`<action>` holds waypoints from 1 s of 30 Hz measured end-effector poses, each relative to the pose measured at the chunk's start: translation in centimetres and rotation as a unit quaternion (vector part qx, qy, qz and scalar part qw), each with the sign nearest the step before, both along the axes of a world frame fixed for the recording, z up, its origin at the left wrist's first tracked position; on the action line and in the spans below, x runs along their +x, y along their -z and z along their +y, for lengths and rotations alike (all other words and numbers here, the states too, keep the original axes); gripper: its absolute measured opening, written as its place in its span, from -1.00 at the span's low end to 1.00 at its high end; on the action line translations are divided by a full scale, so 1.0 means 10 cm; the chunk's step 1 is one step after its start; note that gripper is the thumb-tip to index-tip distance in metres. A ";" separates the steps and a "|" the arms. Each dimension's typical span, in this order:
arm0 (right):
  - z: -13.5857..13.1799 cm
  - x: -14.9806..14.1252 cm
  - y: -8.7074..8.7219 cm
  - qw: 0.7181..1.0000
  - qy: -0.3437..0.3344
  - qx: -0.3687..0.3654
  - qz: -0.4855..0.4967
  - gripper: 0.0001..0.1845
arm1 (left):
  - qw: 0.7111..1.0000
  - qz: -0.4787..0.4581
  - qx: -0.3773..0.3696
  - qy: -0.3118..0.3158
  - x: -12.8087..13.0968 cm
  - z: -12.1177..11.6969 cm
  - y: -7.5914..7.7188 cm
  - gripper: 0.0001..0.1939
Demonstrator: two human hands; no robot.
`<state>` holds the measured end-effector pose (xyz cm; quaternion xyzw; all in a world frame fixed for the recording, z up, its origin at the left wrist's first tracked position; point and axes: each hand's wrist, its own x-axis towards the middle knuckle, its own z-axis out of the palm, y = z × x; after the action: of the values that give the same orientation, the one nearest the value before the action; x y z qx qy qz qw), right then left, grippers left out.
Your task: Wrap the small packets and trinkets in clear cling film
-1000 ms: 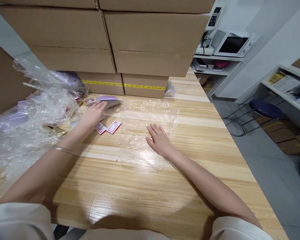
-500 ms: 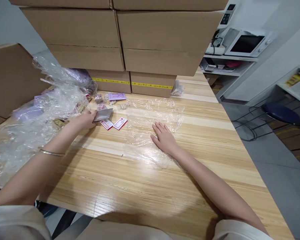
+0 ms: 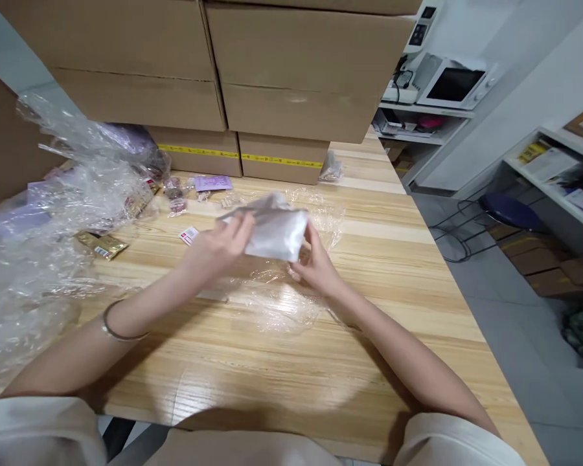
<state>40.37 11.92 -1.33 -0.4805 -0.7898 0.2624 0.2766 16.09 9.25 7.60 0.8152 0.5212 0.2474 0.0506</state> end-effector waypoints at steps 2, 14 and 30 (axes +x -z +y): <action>0.04 0.12 -0.01 0.999 0.015 -0.018 0.040 0.14 | 0.995 0.022 -0.023 0.095 0.22 0.02 0.19 -0.54; -0.08 0.90 0.12 0.992 -0.082 -0.030 -0.094 -0.42 | 0.937 0.247 0.037 0.245 0.31 0.30 0.76 -0.36; -0.90 0.88 -0.16 0.971 -0.174 0.067 -0.151 -0.24 | 0.964 0.186 -0.081 0.174 0.13 0.13 0.39 -0.34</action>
<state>49.22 2.89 0.27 -0.3504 -0.9096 0.1774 0.1354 17.36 10.53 3.72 0.9181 0.3900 0.0358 0.0605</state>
